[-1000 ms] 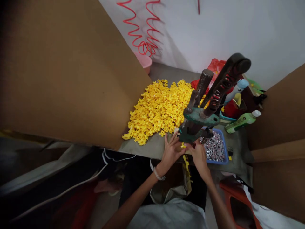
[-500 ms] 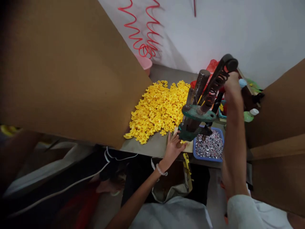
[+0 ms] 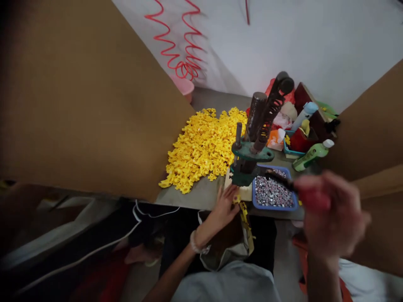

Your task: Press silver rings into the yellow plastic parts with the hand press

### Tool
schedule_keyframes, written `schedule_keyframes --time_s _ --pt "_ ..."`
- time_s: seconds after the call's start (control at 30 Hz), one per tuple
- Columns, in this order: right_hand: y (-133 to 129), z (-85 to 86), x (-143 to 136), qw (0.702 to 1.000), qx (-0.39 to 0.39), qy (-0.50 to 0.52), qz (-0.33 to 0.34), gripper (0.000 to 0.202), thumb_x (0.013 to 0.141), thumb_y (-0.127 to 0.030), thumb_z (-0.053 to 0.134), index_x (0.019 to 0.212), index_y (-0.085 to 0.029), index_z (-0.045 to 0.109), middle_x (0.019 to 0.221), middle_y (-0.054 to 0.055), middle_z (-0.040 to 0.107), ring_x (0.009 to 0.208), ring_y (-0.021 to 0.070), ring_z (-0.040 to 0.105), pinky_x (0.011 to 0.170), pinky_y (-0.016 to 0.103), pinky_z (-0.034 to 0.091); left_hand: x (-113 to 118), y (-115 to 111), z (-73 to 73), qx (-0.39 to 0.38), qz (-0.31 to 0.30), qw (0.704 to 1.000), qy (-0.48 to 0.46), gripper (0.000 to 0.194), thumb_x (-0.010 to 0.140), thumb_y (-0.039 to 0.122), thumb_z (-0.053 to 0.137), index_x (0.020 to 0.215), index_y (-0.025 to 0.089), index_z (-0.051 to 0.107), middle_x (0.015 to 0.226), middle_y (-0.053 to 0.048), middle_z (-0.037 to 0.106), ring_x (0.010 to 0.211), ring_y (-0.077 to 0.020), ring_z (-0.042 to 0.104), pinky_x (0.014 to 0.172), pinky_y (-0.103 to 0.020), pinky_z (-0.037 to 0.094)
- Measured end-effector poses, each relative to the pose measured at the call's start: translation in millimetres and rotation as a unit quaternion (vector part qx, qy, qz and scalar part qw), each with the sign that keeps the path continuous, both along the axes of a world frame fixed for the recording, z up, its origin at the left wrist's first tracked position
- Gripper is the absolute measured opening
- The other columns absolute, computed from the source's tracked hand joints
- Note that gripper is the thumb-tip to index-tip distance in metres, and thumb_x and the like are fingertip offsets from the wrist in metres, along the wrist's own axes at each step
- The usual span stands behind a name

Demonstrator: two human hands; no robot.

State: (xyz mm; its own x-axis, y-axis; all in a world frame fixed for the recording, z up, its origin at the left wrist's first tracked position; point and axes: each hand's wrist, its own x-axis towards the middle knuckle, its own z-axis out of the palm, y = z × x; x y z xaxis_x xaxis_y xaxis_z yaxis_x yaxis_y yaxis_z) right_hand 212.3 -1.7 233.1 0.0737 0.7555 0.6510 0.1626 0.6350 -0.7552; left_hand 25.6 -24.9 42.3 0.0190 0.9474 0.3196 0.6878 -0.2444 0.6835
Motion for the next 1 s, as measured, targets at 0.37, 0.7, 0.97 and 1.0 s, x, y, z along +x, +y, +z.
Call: schedule_keyframes --time_s 0.37,0.7,0.97,1.0 --pt "98 -183.0 23 0.896 -0.219 -0.387 0.01 0.023 0.075 -0.037 0.057 0.075 -0.015 0.063 0.078 0.012 0.066 0.074 0.0227 0.061 0.071 0.035 0.046 -77 34 -27.3 -0.059 0.222 0.97 0.078 0.007 0.088 0.019 0.052 0.094 0.017 0.053 0.094 -0.008 0.059 0.087 -0.0225 0.06 0.076 -0.035 0.05" --pt "82 -190.6 32 0.907 -0.211 -0.363 -0.019 0.031 0.084 -0.04 0.049 0.084 -0.016 0.069 0.091 0.011 0.069 0.082 0.0226 0.063 0.079 0.035 0.046 -86 34 -25.8 -0.069 0.203 0.976 0.043 0.017 0.082 0.02 0.06 0.099 0.019 0.06 0.101 -0.007 0.059 0.081 -0.0191 0.063 0.072 -0.029 0.05" --pt "67 -186.7 16 0.929 -0.289 -0.23 -0.02 0.037 0.076 -0.048 0.058 0.087 -0.015 0.07 0.094 0.01 0.07 0.084 0.022 0.064 0.08 0.034 0.047 -60 36 -7.4 -0.012 0.185 0.982 -0.029 0.027 0.082 0.012 0.052 0.107 0.02 0.054 0.086 -0.001 0.062 0.078 -0.0152 0.063 0.074 -0.027 0.053" --pt "65 -187.0 13 0.929 -0.292 -0.228 -0.013 0.036 0.077 -0.048 0.058 0.086 -0.015 0.07 0.093 0.009 0.07 0.083 0.0215 0.064 0.08 0.034 0.047 -57 36 -6.5 0.001 0.178 0.984 -0.015 0.028 0.081 0.011 0.052 0.107 0.02 0.055 0.089 -0.003 0.061 0.081 -0.0162 0.063 0.077 -0.029 0.053"
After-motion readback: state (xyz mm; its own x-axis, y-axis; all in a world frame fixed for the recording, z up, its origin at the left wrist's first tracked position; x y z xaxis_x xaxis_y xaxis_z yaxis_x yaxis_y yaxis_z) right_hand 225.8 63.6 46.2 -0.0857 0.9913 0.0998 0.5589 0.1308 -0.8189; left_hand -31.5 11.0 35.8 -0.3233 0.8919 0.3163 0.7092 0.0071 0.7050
